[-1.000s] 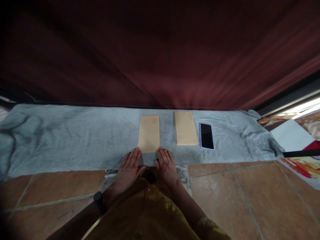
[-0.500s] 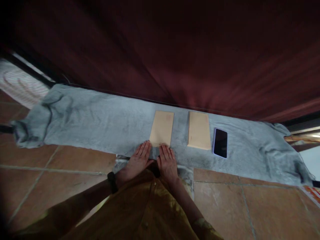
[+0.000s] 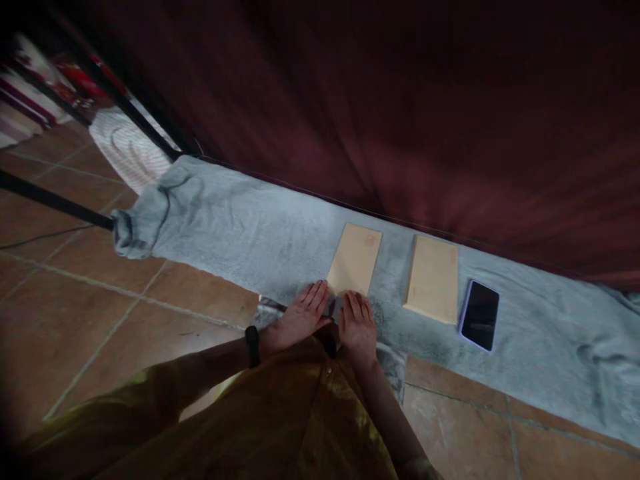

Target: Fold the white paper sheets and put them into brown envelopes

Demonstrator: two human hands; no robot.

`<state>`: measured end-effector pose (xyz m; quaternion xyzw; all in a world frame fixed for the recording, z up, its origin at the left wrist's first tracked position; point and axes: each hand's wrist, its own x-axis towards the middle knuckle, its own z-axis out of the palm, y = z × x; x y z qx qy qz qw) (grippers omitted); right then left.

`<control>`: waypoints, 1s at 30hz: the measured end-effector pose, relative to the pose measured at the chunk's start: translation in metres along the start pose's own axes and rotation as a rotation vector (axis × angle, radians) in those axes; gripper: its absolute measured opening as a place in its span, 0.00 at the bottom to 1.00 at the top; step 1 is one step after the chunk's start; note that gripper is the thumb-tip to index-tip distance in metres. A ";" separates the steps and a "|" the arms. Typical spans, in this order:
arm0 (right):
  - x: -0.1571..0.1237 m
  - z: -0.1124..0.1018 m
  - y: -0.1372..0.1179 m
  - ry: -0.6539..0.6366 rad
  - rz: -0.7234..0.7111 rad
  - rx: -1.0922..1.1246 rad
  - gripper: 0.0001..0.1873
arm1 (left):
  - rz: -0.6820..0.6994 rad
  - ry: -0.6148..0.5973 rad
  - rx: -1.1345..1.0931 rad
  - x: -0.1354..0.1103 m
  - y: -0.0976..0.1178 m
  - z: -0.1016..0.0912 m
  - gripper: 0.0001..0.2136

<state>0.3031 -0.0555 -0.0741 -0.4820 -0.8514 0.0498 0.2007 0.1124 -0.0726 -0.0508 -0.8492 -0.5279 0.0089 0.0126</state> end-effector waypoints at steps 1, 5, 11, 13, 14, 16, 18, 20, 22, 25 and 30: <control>0.001 0.000 0.000 -0.003 -0.003 -0.005 0.22 | -0.005 0.004 0.001 0.000 0.000 0.001 0.30; 0.001 -0.001 -0.001 -0.008 -0.008 -0.021 0.22 | -0.008 0.035 0.015 0.000 0.000 0.004 0.31; -0.006 0.006 -0.005 0.016 -0.032 -0.051 0.25 | -0.007 0.055 0.017 0.001 0.001 0.003 0.32; -0.008 0.009 -0.004 0.015 -0.043 -0.051 0.25 | -0.018 0.066 0.005 0.002 0.002 0.000 0.31; -0.009 0.011 -0.003 0.011 -0.049 -0.052 0.26 | -0.016 0.073 -0.005 0.003 0.002 0.000 0.30; -0.009 0.012 -0.002 0.001 -0.061 -0.054 0.26 | 0.013 0.089 -0.037 0.004 0.004 -0.001 0.28; -0.009 0.012 -0.002 -0.008 -0.069 -0.058 0.26 | 0.049 0.104 -0.075 0.005 0.005 -0.001 0.27; -0.008 0.011 -0.002 -0.021 -0.063 -0.060 0.26 | 0.049 0.125 -0.101 0.005 0.006 0.002 0.26; -0.006 0.009 -0.003 -0.039 -0.032 -0.052 0.27 | 0.037 0.149 -0.122 0.006 0.006 0.006 0.27; -0.001 0.006 0.000 -0.055 -0.001 -0.018 0.27 | 0.033 0.170 -0.145 0.007 0.004 0.010 0.26; 0.013 0.004 0.011 -0.026 0.043 -0.005 0.25 | -0.065 0.197 -0.164 0.009 0.003 0.011 0.22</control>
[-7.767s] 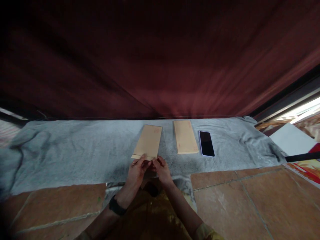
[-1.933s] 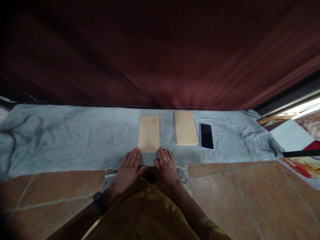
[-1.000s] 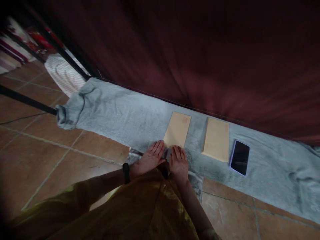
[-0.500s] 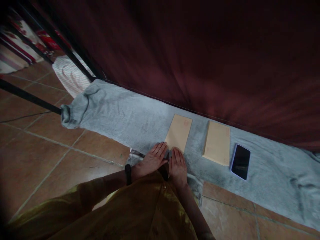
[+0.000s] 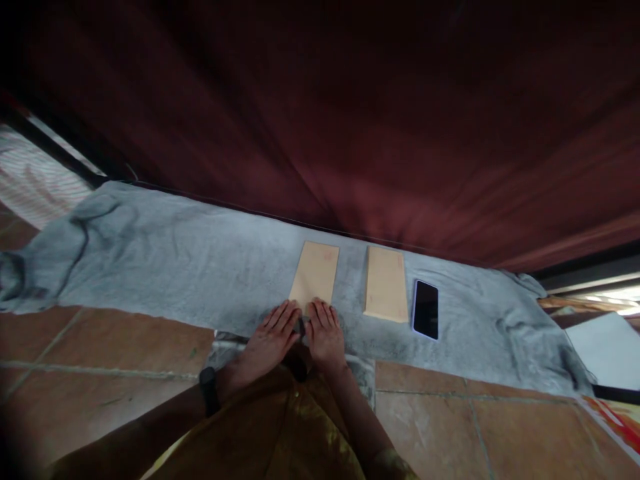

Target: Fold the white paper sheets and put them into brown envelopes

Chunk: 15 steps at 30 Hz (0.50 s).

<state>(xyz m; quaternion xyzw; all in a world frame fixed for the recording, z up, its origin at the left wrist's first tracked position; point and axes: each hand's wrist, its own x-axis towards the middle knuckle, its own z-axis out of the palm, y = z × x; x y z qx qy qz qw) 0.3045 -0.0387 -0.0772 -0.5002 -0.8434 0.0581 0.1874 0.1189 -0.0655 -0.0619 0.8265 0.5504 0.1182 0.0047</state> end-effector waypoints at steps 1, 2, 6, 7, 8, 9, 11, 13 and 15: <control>0.004 0.000 0.002 0.008 0.020 -0.009 0.25 | -0.030 0.014 0.001 0.001 0.000 0.000 0.21; 0.007 0.000 0.004 0.016 0.042 -0.019 0.24 | -0.058 0.030 -0.002 0.002 0.000 -0.001 0.20; 0.019 0.000 0.009 0.038 0.107 -0.044 0.24 | -0.129 0.088 -0.080 0.009 0.000 -0.002 0.15; 0.020 0.000 0.010 0.042 0.114 -0.042 0.24 | -0.148 0.097 -0.111 0.012 -0.001 -0.003 0.13; 0.021 0.001 0.010 0.046 0.121 -0.038 0.24 | -0.169 0.107 -0.141 0.016 -0.002 -0.003 0.12; 0.022 0.001 0.010 0.052 0.127 -0.034 0.24 | -0.198 0.118 -0.167 0.020 -0.002 -0.003 0.12; 0.021 0.002 0.009 0.066 0.139 -0.027 0.24 | -0.273 0.139 -0.193 0.028 -0.005 -0.003 0.12; 0.021 0.003 0.009 0.077 0.146 -0.019 0.24 | -0.347 0.140 -0.187 0.037 -0.008 -0.002 0.14; 0.020 0.003 0.008 0.084 0.149 -0.013 0.24 | -0.393 0.117 -0.180 0.044 -0.010 -0.001 0.17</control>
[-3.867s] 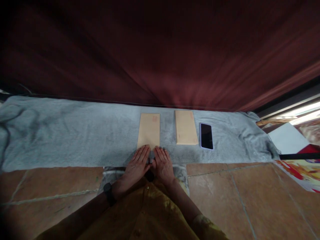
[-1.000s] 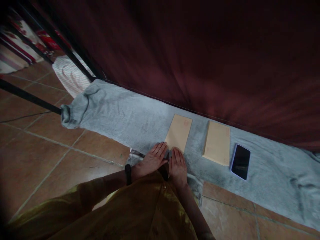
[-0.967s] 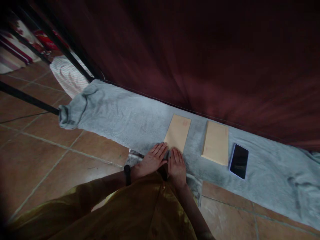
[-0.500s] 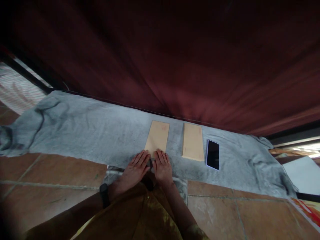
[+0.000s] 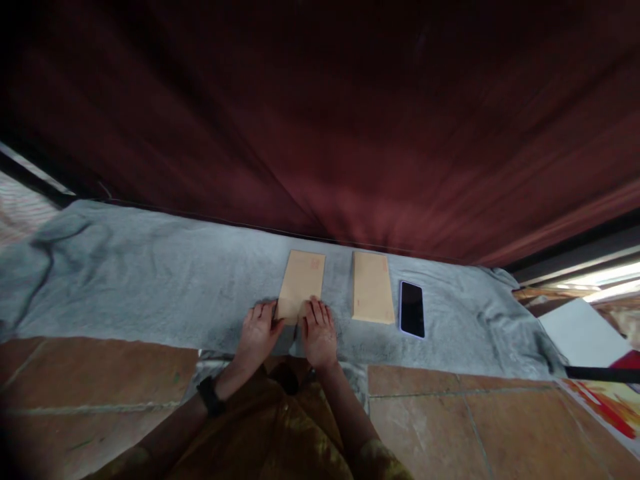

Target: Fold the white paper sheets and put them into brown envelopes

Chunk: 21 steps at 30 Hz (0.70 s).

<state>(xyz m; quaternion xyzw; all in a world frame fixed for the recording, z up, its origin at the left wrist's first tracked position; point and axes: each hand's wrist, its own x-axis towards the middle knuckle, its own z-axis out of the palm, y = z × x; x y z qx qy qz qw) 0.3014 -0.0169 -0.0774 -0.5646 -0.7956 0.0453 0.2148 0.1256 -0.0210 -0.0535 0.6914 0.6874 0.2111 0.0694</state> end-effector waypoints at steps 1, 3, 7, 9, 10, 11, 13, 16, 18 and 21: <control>0.000 0.000 0.000 0.004 0.001 0.001 0.24 | -0.017 -0.018 -0.004 0.004 0.000 0.000 0.18; 0.000 0.000 -0.001 0.010 0.004 -0.002 0.24 | -0.055 -0.071 -0.039 0.010 0.001 -0.001 0.20; 0.001 0.000 -0.002 0.008 0.017 -0.018 0.24 | -0.198 -0.222 -0.130 0.020 0.002 -0.009 0.22; 0.002 0.000 -0.003 0.005 0.027 -0.022 0.24 | -0.283 -0.308 -0.186 0.025 0.001 -0.012 0.17; 0.002 0.000 -0.003 0.003 0.030 -0.023 0.24 | -0.314 -0.350 -0.219 0.027 0.000 -0.014 0.14; 0.002 0.000 -0.003 0.001 0.033 -0.023 0.24 | -0.333 -0.383 -0.249 0.030 -0.001 -0.015 0.10; 0.002 0.000 -0.003 -0.002 0.037 -0.026 0.24 | -0.348 -0.421 -0.297 0.034 -0.003 -0.015 0.05; 0.001 0.001 -0.002 0.000 0.040 -0.027 0.25 | -0.366 -0.440 -0.350 0.038 -0.007 -0.014 0.07; 0.001 0.002 -0.002 0.008 0.041 -0.021 0.25 | -0.380 -0.472 -0.416 0.039 -0.010 -0.012 0.08; 0.001 0.004 -0.002 0.021 0.042 -0.011 0.25 | -0.412 -0.518 -0.539 0.041 -0.013 -0.007 0.09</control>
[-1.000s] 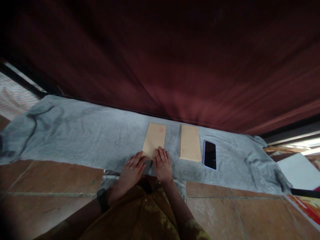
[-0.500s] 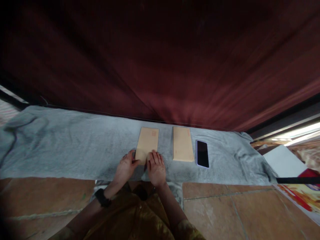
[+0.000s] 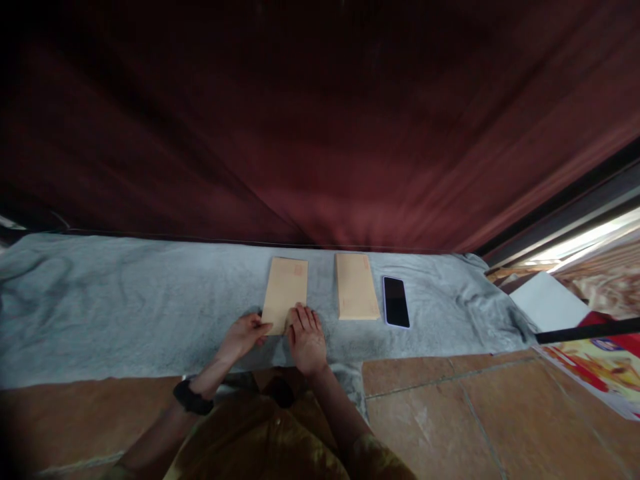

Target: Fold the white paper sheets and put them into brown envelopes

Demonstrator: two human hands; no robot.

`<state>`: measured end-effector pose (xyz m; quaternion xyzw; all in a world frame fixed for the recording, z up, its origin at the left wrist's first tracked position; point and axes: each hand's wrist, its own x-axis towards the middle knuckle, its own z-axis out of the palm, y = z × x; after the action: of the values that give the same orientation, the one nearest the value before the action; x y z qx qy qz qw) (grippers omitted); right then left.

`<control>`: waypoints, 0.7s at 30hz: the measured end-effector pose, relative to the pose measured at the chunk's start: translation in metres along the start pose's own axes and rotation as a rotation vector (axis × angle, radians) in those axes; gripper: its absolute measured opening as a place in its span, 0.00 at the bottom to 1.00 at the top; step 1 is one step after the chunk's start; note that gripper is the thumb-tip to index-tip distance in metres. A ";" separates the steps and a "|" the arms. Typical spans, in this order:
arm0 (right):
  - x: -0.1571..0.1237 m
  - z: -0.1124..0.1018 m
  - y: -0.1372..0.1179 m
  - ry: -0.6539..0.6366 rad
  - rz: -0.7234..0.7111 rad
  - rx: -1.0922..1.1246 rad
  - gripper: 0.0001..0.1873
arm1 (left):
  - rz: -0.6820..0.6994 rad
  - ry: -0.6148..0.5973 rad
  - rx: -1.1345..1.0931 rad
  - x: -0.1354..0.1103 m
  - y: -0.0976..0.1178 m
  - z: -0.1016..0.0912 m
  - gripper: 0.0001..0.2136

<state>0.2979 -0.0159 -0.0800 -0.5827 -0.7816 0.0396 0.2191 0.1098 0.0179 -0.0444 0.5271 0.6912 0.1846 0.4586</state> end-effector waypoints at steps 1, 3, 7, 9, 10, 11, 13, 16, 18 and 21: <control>0.000 0.000 0.000 0.004 0.000 0.003 0.24 | -0.008 -0.013 -0.036 0.002 -0.001 0.001 0.09; 0.000 0.001 0.000 0.011 0.001 0.010 0.24 | -0.023 -0.029 -0.095 0.005 -0.004 0.001 0.09; -0.001 0.003 0.001 0.027 0.000 0.028 0.24 | -0.044 -0.045 -0.163 0.009 -0.006 0.002 0.10; -0.002 0.004 0.001 0.032 -0.003 0.033 0.24 | -0.050 -0.047 -0.181 0.010 -0.006 0.003 0.11; -0.002 0.004 0.002 0.033 -0.005 0.033 0.25 | -0.052 -0.045 -0.185 0.011 -0.006 0.003 0.11; -0.002 0.003 0.002 0.034 -0.006 0.034 0.25 | -0.055 -0.044 -0.188 0.011 -0.006 0.003 0.11; -0.001 0.003 0.001 0.035 -0.009 0.036 0.24 | -0.061 -0.041 -0.189 0.011 -0.006 0.003 0.11; 0.000 0.001 -0.001 0.036 -0.005 0.039 0.24 | -0.067 -0.042 -0.184 0.011 -0.005 0.004 0.10; 0.000 0.000 -0.002 0.039 0.000 0.040 0.24 | -0.068 -0.043 -0.179 0.010 -0.004 0.004 0.09; 0.001 -0.001 -0.003 0.051 -0.001 0.042 0.24 | -0.063 -0.042 -0.174 0.009 -0.002 0.003 0.08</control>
<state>0.2957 -0.0164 -0.0779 -0.5782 -0.7753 0.0409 0.2509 0.1115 0.0245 -0.0511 0.4669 0.6790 0.2184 0.5227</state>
